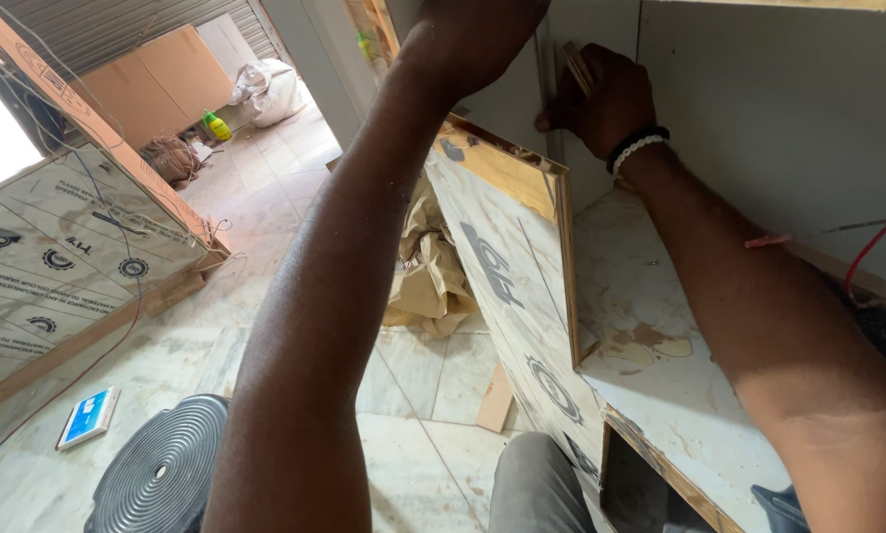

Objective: The person uses a power drill to secure a wooden panel to a cabinet frame. They align the panel, drill a screw into the wood, and then use a hammer to tap the panel into place. The task involves repeated adjustments and drilling to ensure the panel is firmly attached.

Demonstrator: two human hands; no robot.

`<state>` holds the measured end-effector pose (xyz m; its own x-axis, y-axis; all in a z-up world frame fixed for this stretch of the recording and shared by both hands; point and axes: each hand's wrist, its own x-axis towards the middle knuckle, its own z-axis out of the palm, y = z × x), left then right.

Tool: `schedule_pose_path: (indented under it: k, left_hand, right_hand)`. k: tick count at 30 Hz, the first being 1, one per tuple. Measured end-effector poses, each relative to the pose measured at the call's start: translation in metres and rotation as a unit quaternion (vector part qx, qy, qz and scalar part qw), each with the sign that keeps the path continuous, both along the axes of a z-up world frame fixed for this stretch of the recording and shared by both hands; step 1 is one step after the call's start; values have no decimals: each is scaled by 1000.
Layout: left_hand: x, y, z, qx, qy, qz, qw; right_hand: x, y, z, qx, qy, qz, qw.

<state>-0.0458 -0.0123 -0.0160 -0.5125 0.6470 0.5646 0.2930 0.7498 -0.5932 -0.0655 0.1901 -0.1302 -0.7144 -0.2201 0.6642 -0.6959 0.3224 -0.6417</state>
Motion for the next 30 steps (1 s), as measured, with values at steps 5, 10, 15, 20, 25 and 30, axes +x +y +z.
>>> schedule_pose_path:
  k: [5, 10, 15, 20, 25, 30]
  left_hand:
    - [13, 4, 8, 67, 21, -97, 993]
    - [11, 0, 9, 24, 30, -44, 998]
    - [35, 0, 3, 216, -99, -112, 965]
    - [48, -2, 11, 291, -142, -211, 922]
    - [90, -13, 5, 425, -387, -256, 777]
    - [132, -1, -28, 337, -209, -173, 902]
  right_hand:
    - [-6, 2, 12, 67, 49, -10, 997]
    - [-15, -11, 1, -55, 41, 32, 997]
    - [-49, -33, -13, -213, 236, -118, 941]
    - [-112, -80, -8, -122, 216, -323, 913]
    - [-123, -109, 2, -80, 111, -317, 939]
    - [-124, -105, 11, -70, 94, -329, 937]
